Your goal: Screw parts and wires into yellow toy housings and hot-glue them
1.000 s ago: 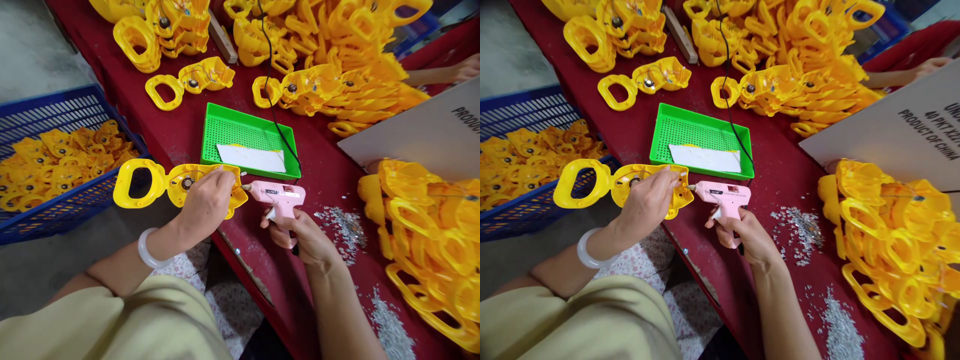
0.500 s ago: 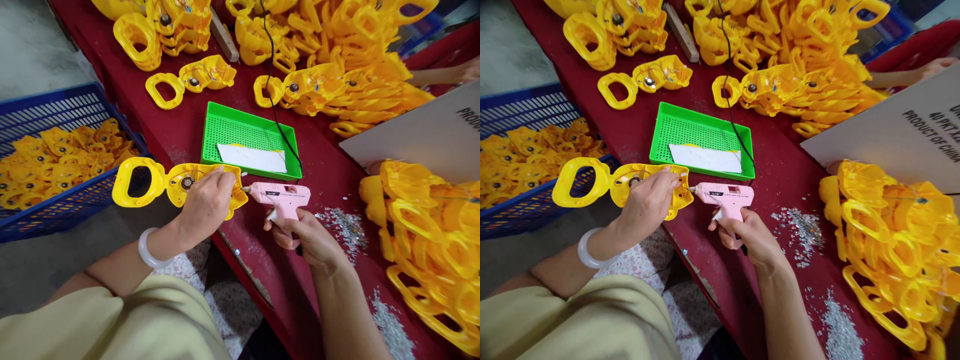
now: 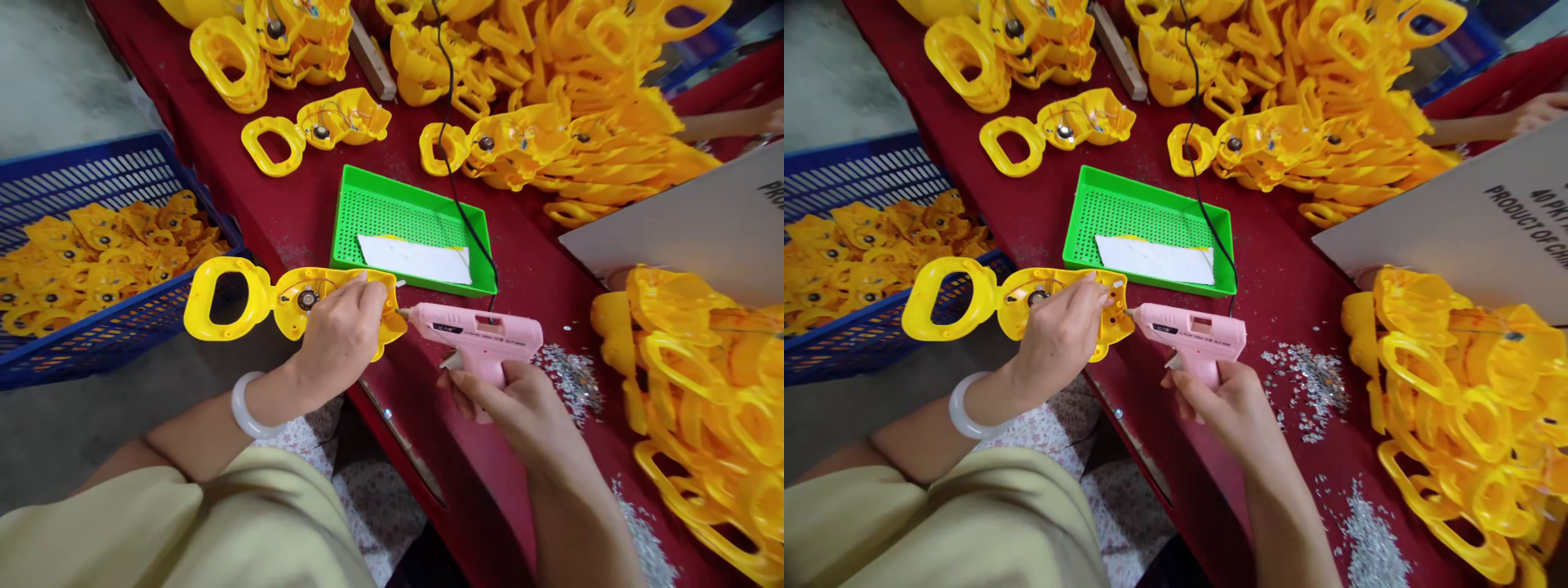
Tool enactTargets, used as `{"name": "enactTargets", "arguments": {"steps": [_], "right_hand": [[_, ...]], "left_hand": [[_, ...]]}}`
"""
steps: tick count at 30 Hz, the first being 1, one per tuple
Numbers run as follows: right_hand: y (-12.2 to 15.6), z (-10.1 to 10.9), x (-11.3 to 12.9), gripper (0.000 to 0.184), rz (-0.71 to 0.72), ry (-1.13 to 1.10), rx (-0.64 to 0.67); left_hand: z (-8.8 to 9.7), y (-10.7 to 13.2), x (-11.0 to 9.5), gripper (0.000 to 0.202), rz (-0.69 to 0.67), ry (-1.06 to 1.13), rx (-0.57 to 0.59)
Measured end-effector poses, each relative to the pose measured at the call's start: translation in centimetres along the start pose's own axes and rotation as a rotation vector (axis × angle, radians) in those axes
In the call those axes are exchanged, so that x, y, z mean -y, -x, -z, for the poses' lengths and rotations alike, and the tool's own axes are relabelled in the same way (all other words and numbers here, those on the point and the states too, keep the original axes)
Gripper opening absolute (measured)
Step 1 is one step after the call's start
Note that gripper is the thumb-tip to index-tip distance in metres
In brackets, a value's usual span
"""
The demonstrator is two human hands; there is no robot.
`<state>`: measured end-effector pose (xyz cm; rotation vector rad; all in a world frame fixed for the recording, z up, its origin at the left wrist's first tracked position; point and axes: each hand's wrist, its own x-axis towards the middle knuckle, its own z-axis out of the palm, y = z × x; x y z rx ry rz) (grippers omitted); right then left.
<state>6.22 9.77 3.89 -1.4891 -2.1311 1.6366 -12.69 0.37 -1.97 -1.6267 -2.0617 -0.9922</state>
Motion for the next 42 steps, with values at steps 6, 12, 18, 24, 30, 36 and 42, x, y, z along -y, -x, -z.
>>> {"name": "enactTargets", "arguments": {"steps": [6, 12, 18, 24, 30, 36, 42], "right_hand": [[0.8, -1.5, 0.3, 0.025, -0.04, 0.059, -0.139], [1.8, -1.4, -0.3, 0.028, -0.054, -0.066, 0.01], [2.5, -0.2, -1.3, 0.03, -0.119, -0.288, 0.047], [-1.0, -0.1, -1.6, 0.02, -0.013, -0.496, -0.122], [-6.9, -0.9, -0.9, 0.033, 0.064, -0.607, -0.218], [-4.8, 0.3, -1.6, 0.043, 0.143, 0.02, -0.602], [3.4, -1.9, -1.7, 0.024, 0.34, -0.014, -0.621]], "left_hand": [[-0.1, 0.0, -0.3, 0.018, 0.016, -0.041, -0.008], [-0.2, 0.0, -0.4, 0.019, 0.025, -0.034, 0.006], [-0.2, 0.1, -0.1, 0.019, 0.023, 0.021, 0.01], [-0.1, 0.2, 0.1, 0.02, -0.013, 0.001, 0.023], [0.0, 1.0, -1.8, 0.019, -0.112, 0.137, 0.045], [0.1, 1.9, -4.7, 0.022, -0.269, 0.242, 0.073], [0.0, 2.4, -5.3, 0.022, -0.348, 0.261, 0.105]]}}
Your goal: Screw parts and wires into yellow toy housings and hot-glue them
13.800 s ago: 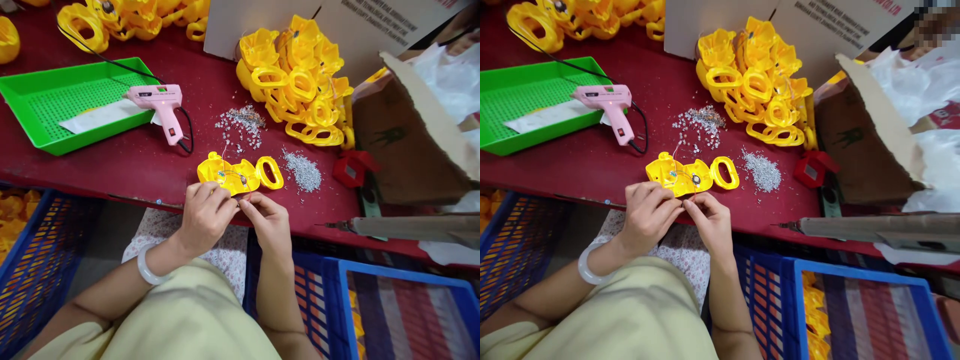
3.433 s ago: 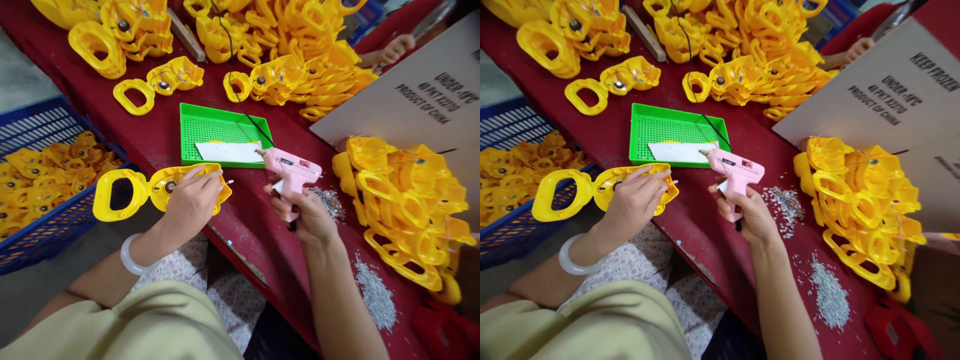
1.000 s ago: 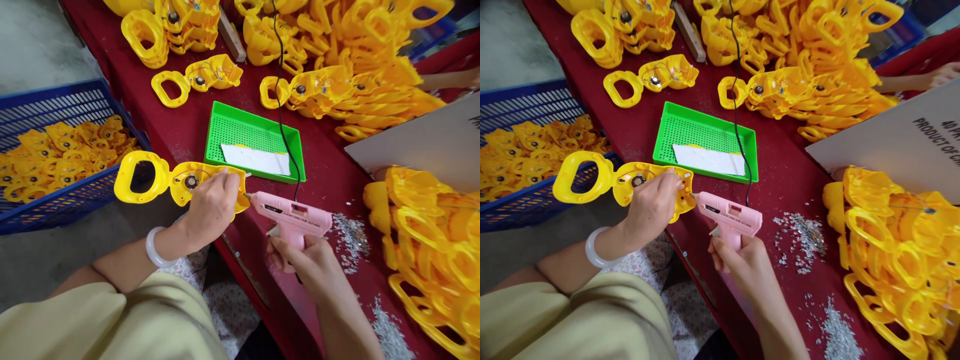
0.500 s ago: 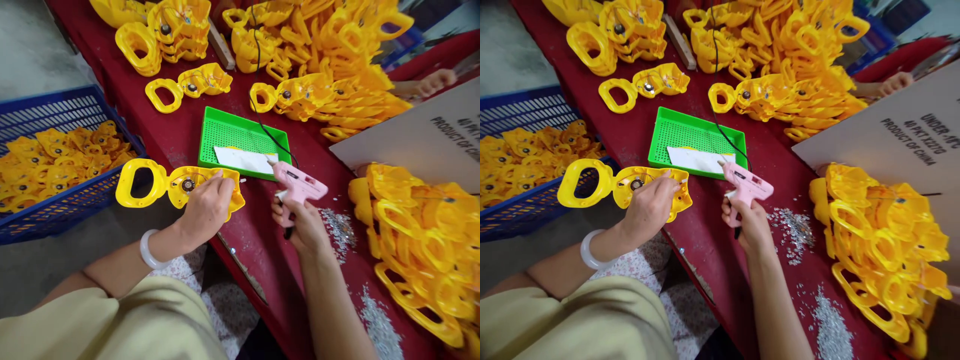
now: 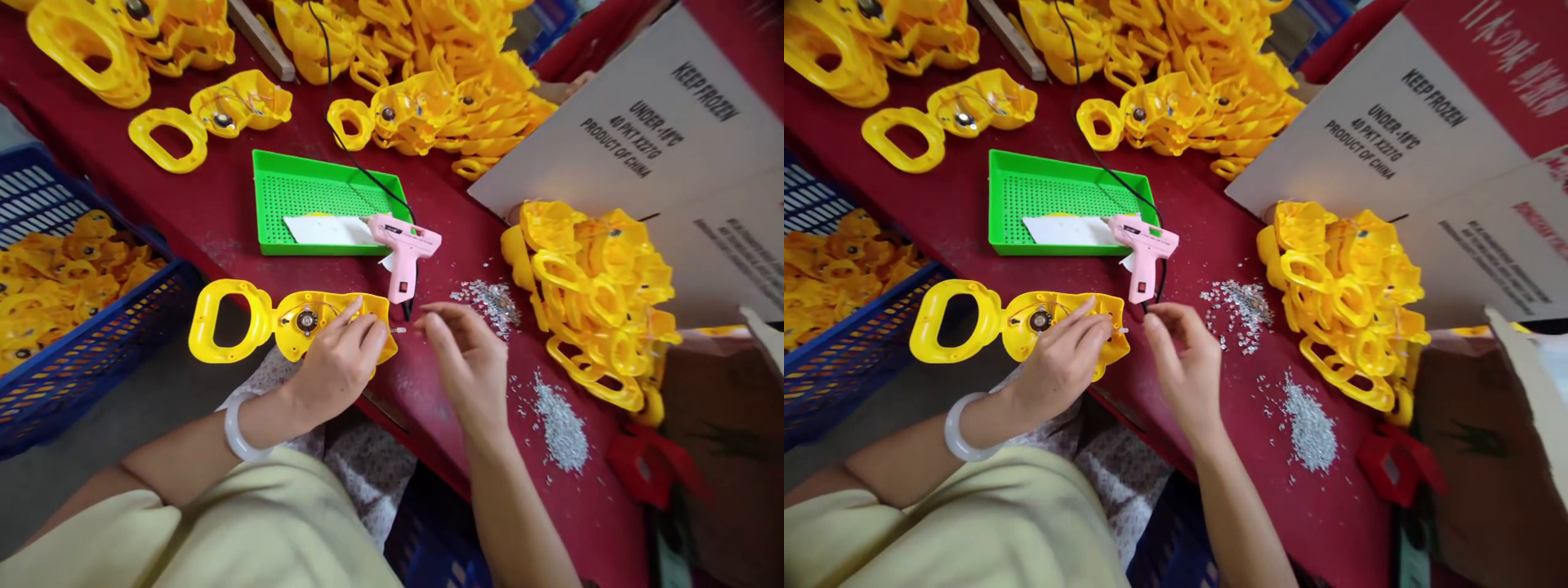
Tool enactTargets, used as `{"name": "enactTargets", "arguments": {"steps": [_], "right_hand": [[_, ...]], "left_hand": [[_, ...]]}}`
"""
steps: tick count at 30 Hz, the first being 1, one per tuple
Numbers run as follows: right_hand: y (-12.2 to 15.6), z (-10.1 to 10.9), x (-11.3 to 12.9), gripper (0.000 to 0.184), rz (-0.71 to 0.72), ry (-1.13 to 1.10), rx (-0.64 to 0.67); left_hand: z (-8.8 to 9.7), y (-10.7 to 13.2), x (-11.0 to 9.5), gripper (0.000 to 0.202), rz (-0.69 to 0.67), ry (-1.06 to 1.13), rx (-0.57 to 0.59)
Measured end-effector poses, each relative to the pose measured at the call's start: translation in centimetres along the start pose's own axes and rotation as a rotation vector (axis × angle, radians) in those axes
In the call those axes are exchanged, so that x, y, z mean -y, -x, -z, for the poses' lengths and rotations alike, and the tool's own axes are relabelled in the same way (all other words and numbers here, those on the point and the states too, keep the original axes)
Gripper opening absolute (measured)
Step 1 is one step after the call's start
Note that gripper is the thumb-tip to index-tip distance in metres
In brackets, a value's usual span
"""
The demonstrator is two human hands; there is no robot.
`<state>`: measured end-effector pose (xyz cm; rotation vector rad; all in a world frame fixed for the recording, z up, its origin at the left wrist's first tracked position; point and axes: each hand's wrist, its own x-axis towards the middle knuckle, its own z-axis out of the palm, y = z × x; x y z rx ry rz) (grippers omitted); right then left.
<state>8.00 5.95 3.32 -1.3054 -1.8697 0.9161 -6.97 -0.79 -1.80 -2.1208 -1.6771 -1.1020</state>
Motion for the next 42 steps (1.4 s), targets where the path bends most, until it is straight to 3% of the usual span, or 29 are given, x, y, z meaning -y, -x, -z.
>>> {"name": "enactTargets", "arguments": {"steps": [4, 11, 16, 20, 27, 42], "right_hand": [[2.0, -1.0, 0.3, 0.014, -0.112, -0.22, 0.109], [1.9, -1.5, -1.9, 0.019, -0.206, -0.388, 0.116], [2.0, -2.1, -3.6, 0.018, -0.219, -0.474, 0.106], [2.1, -2.6, -4.0, 0.02, -0.244, -0.469, 0.116], [1.9, -2.7, -3.9, 0.019, -0.272, -0.49, 0.117], [1.4, -2.5, -3.6, 0.02, -0.332, -0.476, 0.164]], "left_hand": [[0.0, 0.3, 0.0, 0.022, -0.007, 0.026, -0.009], [0.8, 0.1, 0.0, 0.013, 0.127, 0.292, 0.0], [0.9, 0.1, -0.1, 0.014, 0.21, 0.329, 0.053], [0.7, 0.0, 0.0, 0.015, 0.222, 0.312, 0.085], [0.4, -0.2, 0.0, 0.011, 0.22, 0.244, 0.015], [0.1, -0.1, 0.0, 0.014, 0.185, 0.185, 0.022]]}}
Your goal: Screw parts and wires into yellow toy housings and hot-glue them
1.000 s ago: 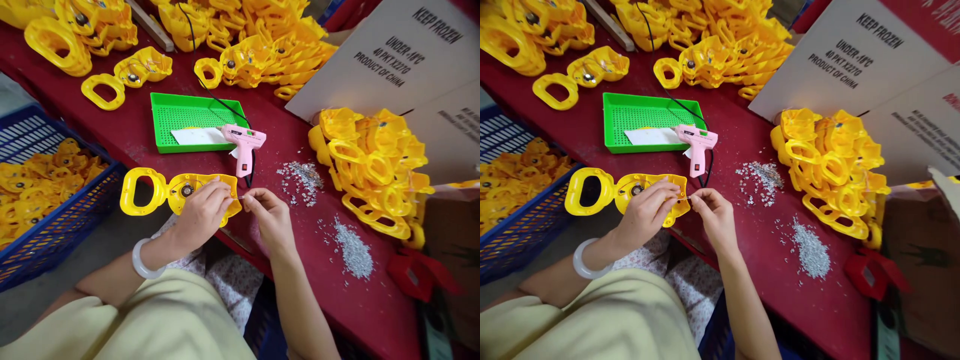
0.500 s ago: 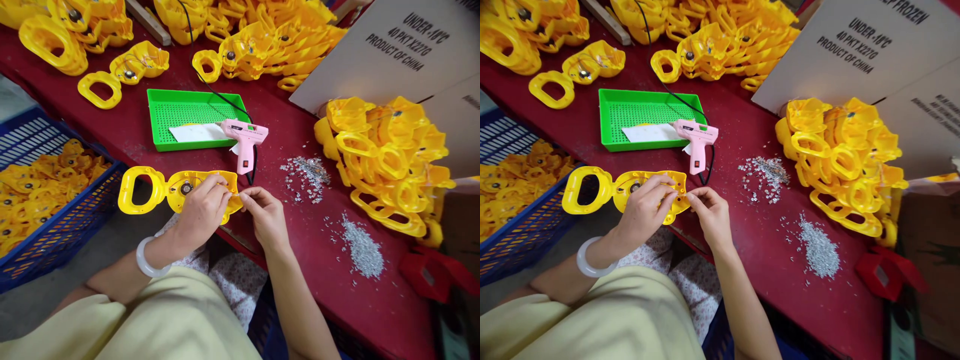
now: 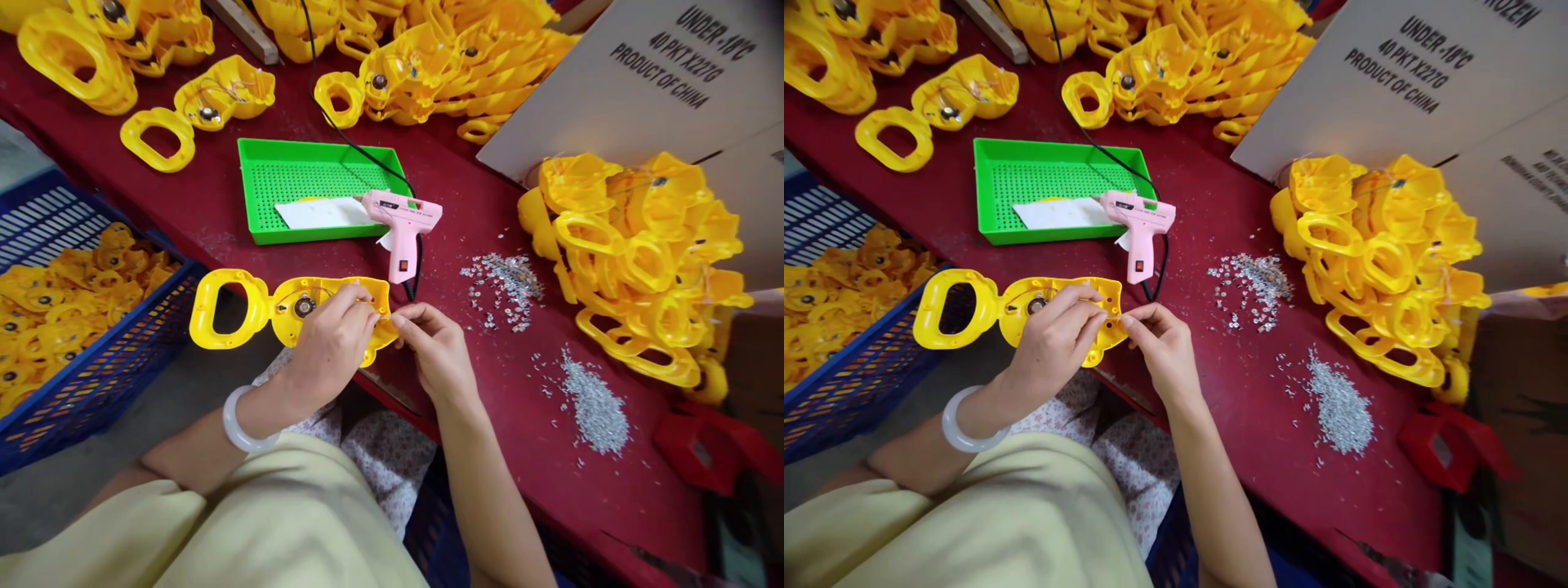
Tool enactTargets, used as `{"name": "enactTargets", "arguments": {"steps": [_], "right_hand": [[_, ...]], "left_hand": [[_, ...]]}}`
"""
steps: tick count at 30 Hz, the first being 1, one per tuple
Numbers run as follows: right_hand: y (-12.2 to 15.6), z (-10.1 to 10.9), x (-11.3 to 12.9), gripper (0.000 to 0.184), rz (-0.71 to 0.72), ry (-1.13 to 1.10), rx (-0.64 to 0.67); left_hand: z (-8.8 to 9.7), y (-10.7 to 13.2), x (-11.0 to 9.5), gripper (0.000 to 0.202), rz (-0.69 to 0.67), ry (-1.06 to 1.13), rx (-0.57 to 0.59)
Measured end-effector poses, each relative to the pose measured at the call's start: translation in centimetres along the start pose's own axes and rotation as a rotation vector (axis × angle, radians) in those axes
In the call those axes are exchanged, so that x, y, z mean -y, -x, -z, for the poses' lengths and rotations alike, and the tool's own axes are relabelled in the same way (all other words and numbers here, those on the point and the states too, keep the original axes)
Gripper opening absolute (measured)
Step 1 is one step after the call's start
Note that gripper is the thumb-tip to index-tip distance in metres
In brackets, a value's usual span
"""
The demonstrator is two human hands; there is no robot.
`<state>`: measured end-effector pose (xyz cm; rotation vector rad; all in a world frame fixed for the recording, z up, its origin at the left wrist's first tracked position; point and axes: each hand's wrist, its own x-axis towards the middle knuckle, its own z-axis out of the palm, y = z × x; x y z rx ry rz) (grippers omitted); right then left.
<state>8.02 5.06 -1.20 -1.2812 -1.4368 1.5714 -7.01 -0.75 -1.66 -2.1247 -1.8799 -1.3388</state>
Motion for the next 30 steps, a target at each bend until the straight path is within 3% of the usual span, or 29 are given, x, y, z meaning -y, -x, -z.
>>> {"name": "enactTargets", "arguments": {"steps": [14, 26, 30], "right_hand": [[-0.65, 0.74, 0.65, 0.023, -0.085, -0.055, 0.101], [-0.76, 0.84, 0.52, 0.024, -0.089, -0.058, 0.095], [-0.71, 0.84, 0.86, 0.028, -0.133, -0.061, 0.103]], "left_hand": [[-0.08, 0.04, -0.04, 0.015, -0.037, -0.023, 0.032], [0.1, -0.24, -0.13, 0.013, -0.058, -0.03, 0.045], [0.65, -0.07, 0.15, 0.012, -0.138, 0.013, 0.041]]}}
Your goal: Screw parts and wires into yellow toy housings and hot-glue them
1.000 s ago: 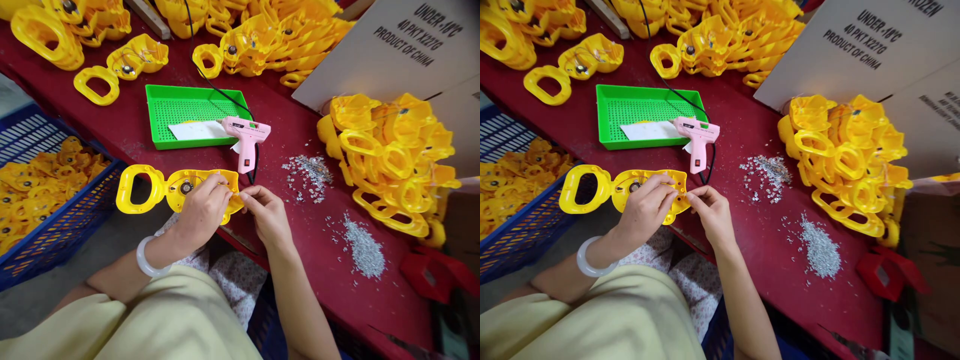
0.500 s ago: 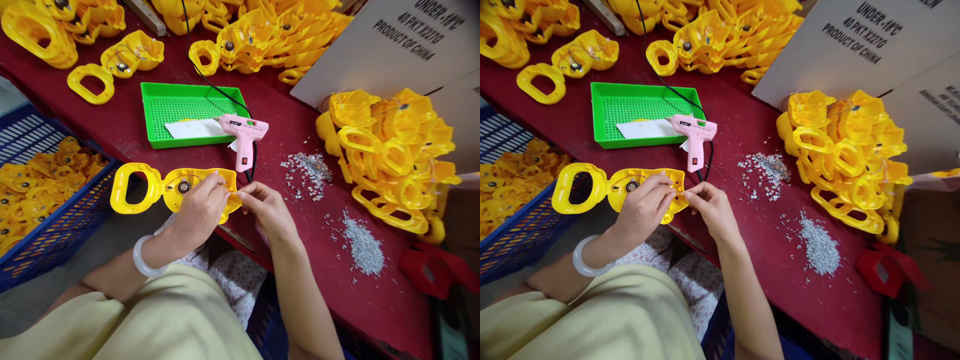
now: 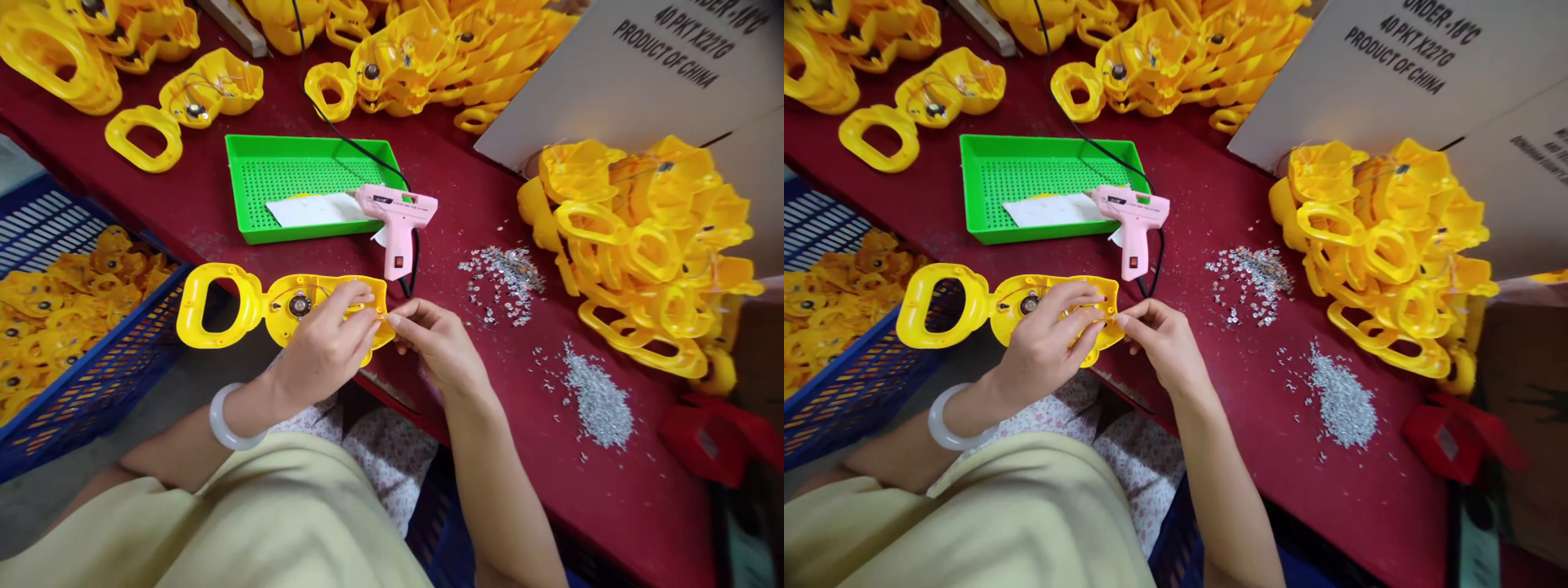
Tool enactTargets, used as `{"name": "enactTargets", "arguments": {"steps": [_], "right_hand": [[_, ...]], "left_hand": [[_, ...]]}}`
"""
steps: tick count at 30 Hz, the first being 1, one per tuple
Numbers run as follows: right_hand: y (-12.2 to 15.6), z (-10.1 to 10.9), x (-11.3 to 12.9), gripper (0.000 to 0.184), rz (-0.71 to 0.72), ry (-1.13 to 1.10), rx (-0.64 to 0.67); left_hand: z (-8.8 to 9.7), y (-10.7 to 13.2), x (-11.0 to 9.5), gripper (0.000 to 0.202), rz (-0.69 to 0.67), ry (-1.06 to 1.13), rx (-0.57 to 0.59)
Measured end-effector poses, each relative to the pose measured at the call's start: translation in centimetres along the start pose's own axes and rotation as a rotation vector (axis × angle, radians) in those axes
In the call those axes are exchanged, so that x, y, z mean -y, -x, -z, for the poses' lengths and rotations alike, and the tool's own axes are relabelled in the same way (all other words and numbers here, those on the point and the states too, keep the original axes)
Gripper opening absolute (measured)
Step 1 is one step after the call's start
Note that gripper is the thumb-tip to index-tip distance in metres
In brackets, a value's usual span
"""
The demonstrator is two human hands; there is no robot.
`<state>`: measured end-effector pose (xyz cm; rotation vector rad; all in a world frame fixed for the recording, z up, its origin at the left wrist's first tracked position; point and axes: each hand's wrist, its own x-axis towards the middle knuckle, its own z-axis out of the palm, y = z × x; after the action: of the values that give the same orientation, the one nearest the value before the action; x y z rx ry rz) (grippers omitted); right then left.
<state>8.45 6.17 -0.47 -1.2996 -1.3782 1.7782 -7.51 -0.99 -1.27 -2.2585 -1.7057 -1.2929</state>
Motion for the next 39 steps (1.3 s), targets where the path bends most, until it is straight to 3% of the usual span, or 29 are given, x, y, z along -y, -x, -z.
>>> {"name": "enactTargets", "arguments": {"steps": [7, 11, 16, 27, 35, 39], "right_hand": [[0.1, -0.3, 0.3, 0.037, -0.038, 0.008, -0.006], [0.0, -0.2, 0.5, 0.049, -0.083, -0.027, 0.102], [0.0, 0.2, 0.8, 0.049, -0.11, -0.035, 0.215], [-0.7, 0.0, 0.4, 0.045, -0.138, -0.138, 0.205], [-0.9, 0.0, 0.6, 0.048, -0.134, -0.1, 0.234], [0.2, -0.4, -0.2, 0.052, -0.051, -0.117, 0.152]], "left_hand": [[0.2, 0.3, 1.0, 0.015, -0.219, -0.084, 0.027], [0.3, 0.1, 1.5, 0.017, -0.166, -0.011, 0.08], [0.7, -0.2, 1.5, 0.019, -0.132, 0.035, 0.143], [1.1, -0.3, 1.3, 0.021, -0.082, 0.082, 0.216], [1.0, -0.2, 1.6, 0.019, -0.109, 0.059, 0.187], [0.7, -0.1, 1.5, 0.02, -0.133, 0.004, 0.102]]}}
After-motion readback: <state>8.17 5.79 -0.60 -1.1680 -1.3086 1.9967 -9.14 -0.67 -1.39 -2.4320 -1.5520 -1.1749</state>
